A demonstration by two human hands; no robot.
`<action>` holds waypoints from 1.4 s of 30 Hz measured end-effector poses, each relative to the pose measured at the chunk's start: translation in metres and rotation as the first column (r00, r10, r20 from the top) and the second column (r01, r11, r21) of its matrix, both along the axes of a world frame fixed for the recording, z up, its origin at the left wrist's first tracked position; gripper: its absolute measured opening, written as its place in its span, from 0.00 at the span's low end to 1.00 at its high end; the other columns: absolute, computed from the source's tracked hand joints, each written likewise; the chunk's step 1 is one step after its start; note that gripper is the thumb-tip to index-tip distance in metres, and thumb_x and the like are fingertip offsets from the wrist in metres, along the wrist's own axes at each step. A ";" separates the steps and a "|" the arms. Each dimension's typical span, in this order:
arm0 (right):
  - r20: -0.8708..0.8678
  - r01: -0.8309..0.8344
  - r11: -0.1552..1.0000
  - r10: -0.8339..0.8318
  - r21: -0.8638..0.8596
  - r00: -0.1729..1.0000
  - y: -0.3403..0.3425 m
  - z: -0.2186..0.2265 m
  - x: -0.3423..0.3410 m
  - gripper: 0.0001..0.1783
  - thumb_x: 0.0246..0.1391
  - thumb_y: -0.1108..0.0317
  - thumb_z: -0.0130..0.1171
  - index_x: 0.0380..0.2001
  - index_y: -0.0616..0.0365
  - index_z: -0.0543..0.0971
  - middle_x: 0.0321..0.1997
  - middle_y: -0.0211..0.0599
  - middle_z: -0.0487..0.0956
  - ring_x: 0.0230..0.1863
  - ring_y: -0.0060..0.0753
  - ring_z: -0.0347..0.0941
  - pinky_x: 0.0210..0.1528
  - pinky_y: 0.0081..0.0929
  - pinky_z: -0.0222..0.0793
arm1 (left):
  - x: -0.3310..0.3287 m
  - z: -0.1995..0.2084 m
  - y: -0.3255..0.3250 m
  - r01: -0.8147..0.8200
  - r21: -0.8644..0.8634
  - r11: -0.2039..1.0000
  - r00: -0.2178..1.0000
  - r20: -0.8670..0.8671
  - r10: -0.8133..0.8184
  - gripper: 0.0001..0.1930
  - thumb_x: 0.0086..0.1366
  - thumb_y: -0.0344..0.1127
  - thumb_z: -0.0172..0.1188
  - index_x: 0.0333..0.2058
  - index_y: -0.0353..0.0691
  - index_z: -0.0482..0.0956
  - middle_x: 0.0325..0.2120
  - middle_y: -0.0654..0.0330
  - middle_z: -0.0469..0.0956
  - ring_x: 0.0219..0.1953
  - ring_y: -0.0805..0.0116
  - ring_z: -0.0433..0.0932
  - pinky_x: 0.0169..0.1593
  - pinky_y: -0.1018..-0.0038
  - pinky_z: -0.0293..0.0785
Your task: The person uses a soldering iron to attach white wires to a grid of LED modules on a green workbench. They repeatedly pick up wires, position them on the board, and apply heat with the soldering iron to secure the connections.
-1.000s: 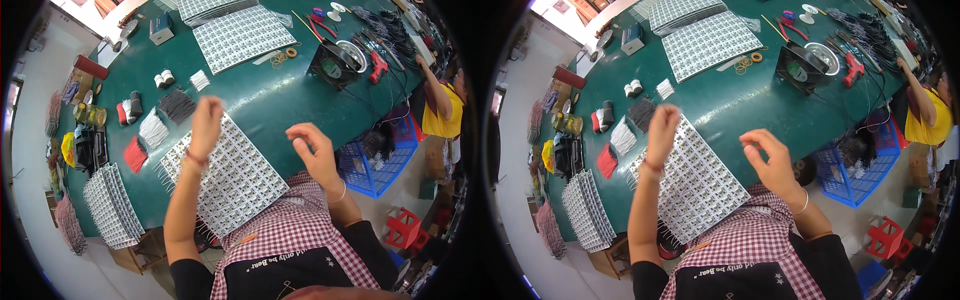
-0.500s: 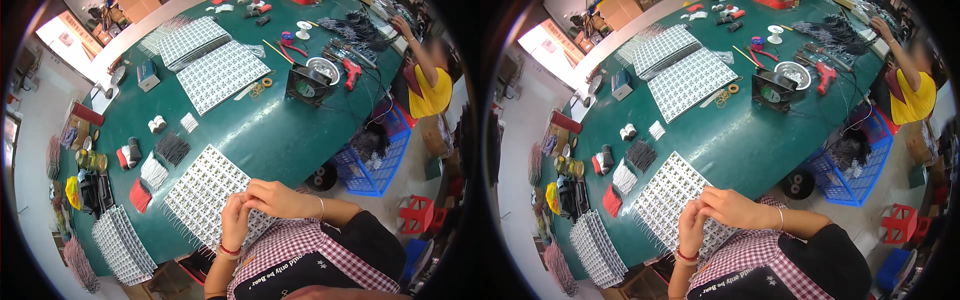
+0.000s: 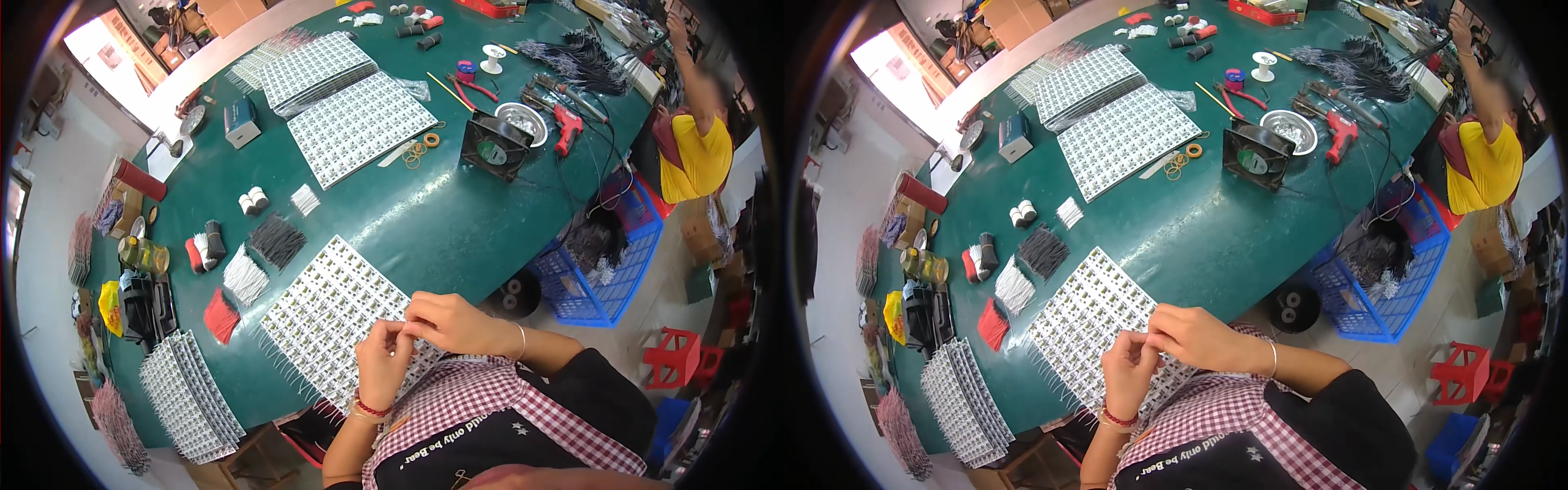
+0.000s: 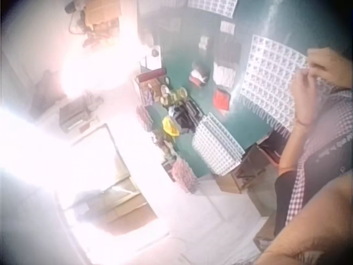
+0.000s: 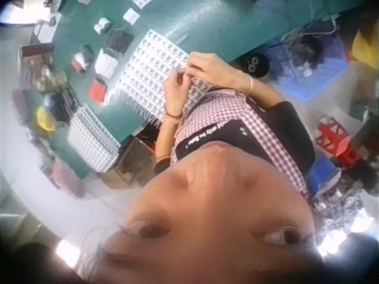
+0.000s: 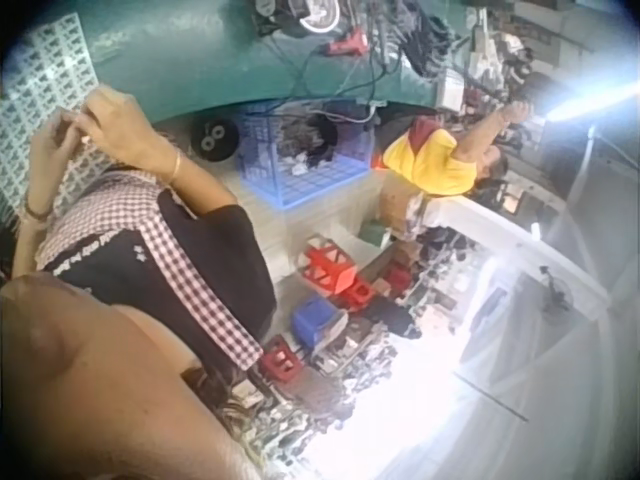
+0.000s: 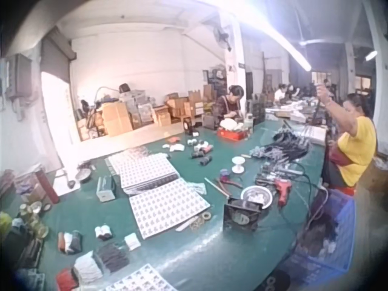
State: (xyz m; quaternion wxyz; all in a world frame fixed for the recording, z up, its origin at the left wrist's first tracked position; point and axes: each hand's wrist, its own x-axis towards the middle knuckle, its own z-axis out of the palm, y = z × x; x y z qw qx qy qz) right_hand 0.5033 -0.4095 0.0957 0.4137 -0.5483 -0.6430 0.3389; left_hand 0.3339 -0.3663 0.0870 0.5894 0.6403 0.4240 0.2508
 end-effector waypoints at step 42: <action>-0.378 -0.071 0.969 -0.024 -0.235 0.926 0.006 -0.011 0.005 0.10 0.61 0.67 0.59 0.36 0.65 0.77 0.30 0.39 0.78 0.29 0.28 0.77 0.35 0.25 0.73 | -0.007 -0.007 0.009 -0.006 0.519 0.855 0.987 -0.136 0.090 0.04 0.58 0.23 0.64 0.33 0.33 0.81 0.27 0.56 0.78 0.24 0.66 0.78 0.25 0.76 0.73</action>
